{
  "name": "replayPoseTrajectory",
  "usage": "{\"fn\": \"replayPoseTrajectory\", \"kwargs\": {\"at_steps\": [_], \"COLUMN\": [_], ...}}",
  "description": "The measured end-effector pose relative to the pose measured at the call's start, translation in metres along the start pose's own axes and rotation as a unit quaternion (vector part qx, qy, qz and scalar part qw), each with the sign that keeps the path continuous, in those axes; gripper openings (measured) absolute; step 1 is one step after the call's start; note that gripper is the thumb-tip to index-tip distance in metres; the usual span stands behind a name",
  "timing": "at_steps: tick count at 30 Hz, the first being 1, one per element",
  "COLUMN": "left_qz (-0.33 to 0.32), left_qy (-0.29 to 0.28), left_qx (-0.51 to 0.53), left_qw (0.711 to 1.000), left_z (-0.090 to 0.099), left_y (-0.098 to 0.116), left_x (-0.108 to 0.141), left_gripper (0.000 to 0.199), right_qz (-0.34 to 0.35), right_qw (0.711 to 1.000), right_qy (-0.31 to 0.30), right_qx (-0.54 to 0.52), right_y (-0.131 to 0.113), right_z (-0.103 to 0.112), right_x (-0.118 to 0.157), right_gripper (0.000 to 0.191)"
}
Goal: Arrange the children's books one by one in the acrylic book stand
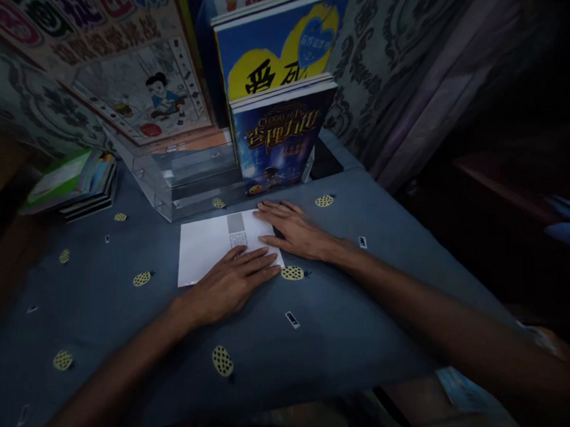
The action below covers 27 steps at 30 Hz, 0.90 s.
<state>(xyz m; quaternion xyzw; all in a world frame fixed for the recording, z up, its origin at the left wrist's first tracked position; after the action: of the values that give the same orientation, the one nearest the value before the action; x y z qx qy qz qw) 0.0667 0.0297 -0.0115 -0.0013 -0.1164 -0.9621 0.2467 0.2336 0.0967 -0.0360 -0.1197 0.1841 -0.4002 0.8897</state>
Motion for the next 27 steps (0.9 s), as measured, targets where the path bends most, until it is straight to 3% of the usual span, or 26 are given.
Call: {"fn": "replayPoseTrajectory", "kwargs": {"at_steps": [11,15,19,23,27], "left_qz": [0.104,0.134,0.186,0.217,0.220], "left_qy": [0.080,0.102,0.109,0.075,-0.012], "left_qx": [-0.012,-0.038,-0.054,-0.049,-0.056], "left_qw": [0.991,0.985,0.975,0.972,0.974], "left_z": [0.004,0.007,0.006,0.008,0.017], "left_y": [-0.019,-0.030,-0.040,-0.054,-0.064], "left_x": [0.084,0.106,0.116,0.113,0.100], "left_gripper": [0.044,0.042,0.041,0.045,0.057], "right_qz": [0.000,0.030,0.088,0.104,0.100], "right_qw": [0.997,0.996,0.995,0.994,0.993], "right_qy": [-0.008,0.006,-0.019,-0.035,-0.048], "right_qx": [0.079,0.087,0.040,0.011,0.027], "right_y": [-0.008,-0.030,-0.063,-0.083,-0.089], "right_z": [0.000,-0.003,-0.017,-0.026,-0.028], "right_x": [0.000,-0.001,0.000,0.001,0.001], "right_gripper": [0.051,0.036,0.039,0.052,0.054]}}
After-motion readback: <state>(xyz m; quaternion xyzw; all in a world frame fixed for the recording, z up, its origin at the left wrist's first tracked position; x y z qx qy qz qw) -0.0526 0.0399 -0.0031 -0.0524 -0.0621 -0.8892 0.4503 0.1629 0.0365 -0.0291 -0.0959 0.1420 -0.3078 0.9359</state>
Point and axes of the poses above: each hand's wrist, its own x-axis away from the middle knuckle, its own z-axis out of the back of the hand, y = z × x, the point moved 5 cm from there along -x, towards the middle knuckle, and after that the axes turned 6 degrees about z, right-handed, at the moved point
